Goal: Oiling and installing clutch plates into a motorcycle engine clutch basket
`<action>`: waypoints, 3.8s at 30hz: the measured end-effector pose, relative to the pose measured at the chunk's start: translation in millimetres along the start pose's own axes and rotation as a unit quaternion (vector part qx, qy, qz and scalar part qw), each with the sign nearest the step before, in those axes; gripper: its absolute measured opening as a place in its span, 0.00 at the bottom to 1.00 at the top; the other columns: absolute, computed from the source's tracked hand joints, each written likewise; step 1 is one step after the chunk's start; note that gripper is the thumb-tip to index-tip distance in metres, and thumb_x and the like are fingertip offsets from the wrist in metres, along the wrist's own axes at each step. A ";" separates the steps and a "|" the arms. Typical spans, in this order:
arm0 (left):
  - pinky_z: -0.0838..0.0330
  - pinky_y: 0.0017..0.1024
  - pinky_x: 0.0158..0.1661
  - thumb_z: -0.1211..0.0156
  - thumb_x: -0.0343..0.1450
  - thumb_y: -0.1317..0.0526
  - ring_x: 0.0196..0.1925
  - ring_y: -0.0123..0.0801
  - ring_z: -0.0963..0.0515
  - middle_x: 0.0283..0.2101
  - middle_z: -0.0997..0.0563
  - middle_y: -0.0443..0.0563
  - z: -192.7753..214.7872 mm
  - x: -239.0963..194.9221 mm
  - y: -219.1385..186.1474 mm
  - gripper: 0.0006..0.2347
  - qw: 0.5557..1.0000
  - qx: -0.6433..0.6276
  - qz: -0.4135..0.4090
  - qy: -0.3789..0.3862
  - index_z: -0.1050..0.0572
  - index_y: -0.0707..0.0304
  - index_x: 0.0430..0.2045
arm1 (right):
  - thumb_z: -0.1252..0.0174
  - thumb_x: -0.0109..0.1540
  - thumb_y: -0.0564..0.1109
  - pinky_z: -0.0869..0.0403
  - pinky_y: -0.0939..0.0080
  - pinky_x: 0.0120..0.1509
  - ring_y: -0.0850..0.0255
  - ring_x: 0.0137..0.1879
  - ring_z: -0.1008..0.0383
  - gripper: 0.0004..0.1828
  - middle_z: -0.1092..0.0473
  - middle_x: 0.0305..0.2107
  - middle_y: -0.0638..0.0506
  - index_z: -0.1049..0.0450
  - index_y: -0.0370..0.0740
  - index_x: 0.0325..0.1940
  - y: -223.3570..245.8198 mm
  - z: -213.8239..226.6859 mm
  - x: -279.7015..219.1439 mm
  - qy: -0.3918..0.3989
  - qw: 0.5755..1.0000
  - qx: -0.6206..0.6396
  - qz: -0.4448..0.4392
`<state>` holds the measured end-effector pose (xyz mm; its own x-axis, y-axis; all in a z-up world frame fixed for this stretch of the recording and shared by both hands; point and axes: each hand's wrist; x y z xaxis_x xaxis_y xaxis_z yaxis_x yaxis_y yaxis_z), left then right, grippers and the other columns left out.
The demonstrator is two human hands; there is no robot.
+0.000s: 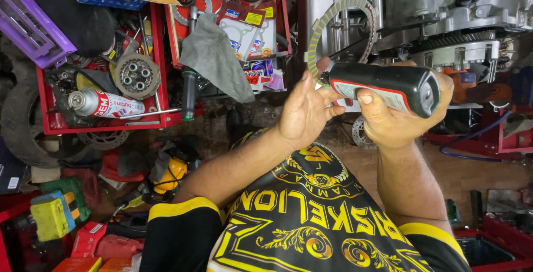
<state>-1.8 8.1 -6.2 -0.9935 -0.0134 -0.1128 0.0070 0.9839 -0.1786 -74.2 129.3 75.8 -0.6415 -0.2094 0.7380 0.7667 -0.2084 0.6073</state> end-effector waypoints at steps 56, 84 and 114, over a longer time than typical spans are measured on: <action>0.27 0.29 0.49 0.54 0.77 0.41 0.57 0.38 0.21 0.65 0.30 0.75 0.6 -9.3 8.3 0.29 0.996 0.058 0.072 0.005 0.48 0.39 0.74 | 0.34 0.61 0.22 0.38 0.31 0.88 0.41 0.78 0.38 0.46 0.41 0.71 0.39 0.45 0.44 0.77 -61.4 16.7 46.5 -0.075 0.981 0.162 0.078; 0.23 0.30 0.49 0.56 0.78 0.42 0.58 0.45 0.21 0.64 0.30 0.79 4.7 -1.6 17.5 0.27 0.996 0.041 0.074 0.016 0.46 0.41 0.74 | 0.27 0.64 0.18 0.38 0.30 0.91 0.40 0.81 0.38 0.52 0.45 0.74 0.35 0.49 0.45 0.79 -141.9 61.7 4.0 -0.129 0.981 0.138 0.034; 0.35 0.39 0.65 0.23 0.62 0.55 0.70 0.57 0.33 0.66 0.33 0.81 9.6 40.1 38.2 0.48 0.590 0.725 -0.325 0.141 0.51 0.81 0.70 | 0.35 0.60 0.61 0.31 0.68 0.32 0.54 0.38 0.23 0.22 0.30 0.34 0.49 0.36 0.51 0.46 -254.2 165.8 -182.0 -0.407 0.516 0.396 -0.642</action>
<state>-40.4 43.4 -26.9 -0.8182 -0.0726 0.5703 -0.4989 -0.4034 -0.7671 -147.9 378.8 -164.1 -0.6580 0.1528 -0.7374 -0.2984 0.8461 0.4416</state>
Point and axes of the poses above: each hand's wrist, its own x-axis towards the middle knuckle, its own z-axis out of the back of the hand, y = z × x
